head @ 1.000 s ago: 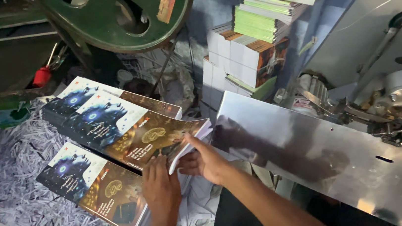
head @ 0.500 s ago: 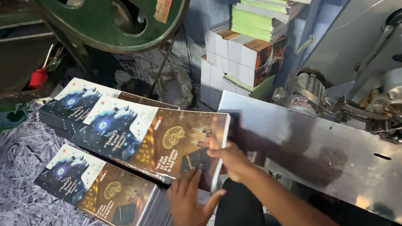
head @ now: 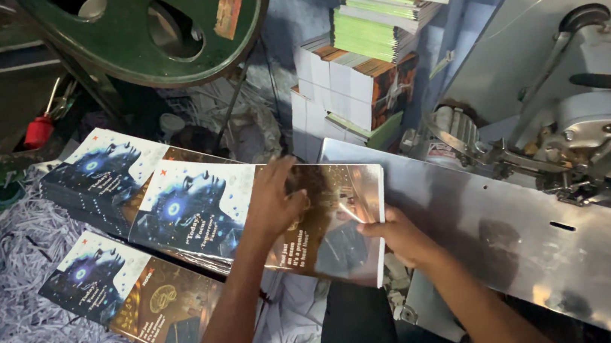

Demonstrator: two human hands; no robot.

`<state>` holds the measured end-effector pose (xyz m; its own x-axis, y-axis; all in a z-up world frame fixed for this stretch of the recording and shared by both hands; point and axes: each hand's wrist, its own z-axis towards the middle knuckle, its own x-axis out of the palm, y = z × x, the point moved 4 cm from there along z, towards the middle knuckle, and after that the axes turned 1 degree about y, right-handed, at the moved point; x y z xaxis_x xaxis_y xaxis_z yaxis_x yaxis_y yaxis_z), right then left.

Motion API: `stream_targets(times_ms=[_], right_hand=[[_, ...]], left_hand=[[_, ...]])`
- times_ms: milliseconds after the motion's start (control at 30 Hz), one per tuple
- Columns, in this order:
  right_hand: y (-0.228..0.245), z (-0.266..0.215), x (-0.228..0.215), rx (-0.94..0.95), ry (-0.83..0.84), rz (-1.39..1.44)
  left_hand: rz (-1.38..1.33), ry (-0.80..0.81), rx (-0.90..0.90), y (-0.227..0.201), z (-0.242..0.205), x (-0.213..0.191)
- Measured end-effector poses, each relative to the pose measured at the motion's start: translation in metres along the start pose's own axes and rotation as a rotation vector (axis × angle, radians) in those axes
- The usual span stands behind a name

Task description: The person operates a sewing machine to stitch the spine of a book cover. They pick up a book, align it under the machine's needle, and guide it through the stitching process. Afterward, they remove the stitched book and place it on a nearby pile.

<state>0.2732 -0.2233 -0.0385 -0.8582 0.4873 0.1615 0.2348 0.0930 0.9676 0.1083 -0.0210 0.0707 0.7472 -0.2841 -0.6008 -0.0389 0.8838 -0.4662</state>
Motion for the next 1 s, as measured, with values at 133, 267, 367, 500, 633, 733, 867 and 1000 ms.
stream_targets(times_ms=[133,267,367,500,633,733,867,1000], right_hand=[[0.029,-0.016,-0.002,0.035,0.031,-0.014],[0.041,-0.027,-0.008,0.052,0.037,-0.014],[0.035,-0.028,-0.016,0.106,-0.002,-0.029],[0.022,-0.024,-0.024,0.079,-0.009,-0.061],[0.017,-0.025,-0.029,0.144,-0.077,-0.054],[0.020,-0.026,-0.027,0.123,-0.048,-0.042],[0.021,-0.024,-0.027,0.095,-0.025,-0.057],[0.020,-0.021,-0.029,0.081,-0.020,-0.075]], left_hand=[[0.046,0.167,0.010,0.025,0.031,0.032],[-0.010,0.364,-0.208,0.038,0.037,0.056],[-0.078,0.333,-0.200,0.040,0.038,0.059],[-0.144,0.231,-0.108,0.036,0.034,0.055],[-0.139,0.146,-0.064,0.028,0.031,0.050],[-0.153,0.152,-0.085,0.024,0.032,0.048],[-0.146,0.142,-0.105,0.018,0.033,0.045],[-0.163,0.169,-0.188,0.017,0.031,0.041]])
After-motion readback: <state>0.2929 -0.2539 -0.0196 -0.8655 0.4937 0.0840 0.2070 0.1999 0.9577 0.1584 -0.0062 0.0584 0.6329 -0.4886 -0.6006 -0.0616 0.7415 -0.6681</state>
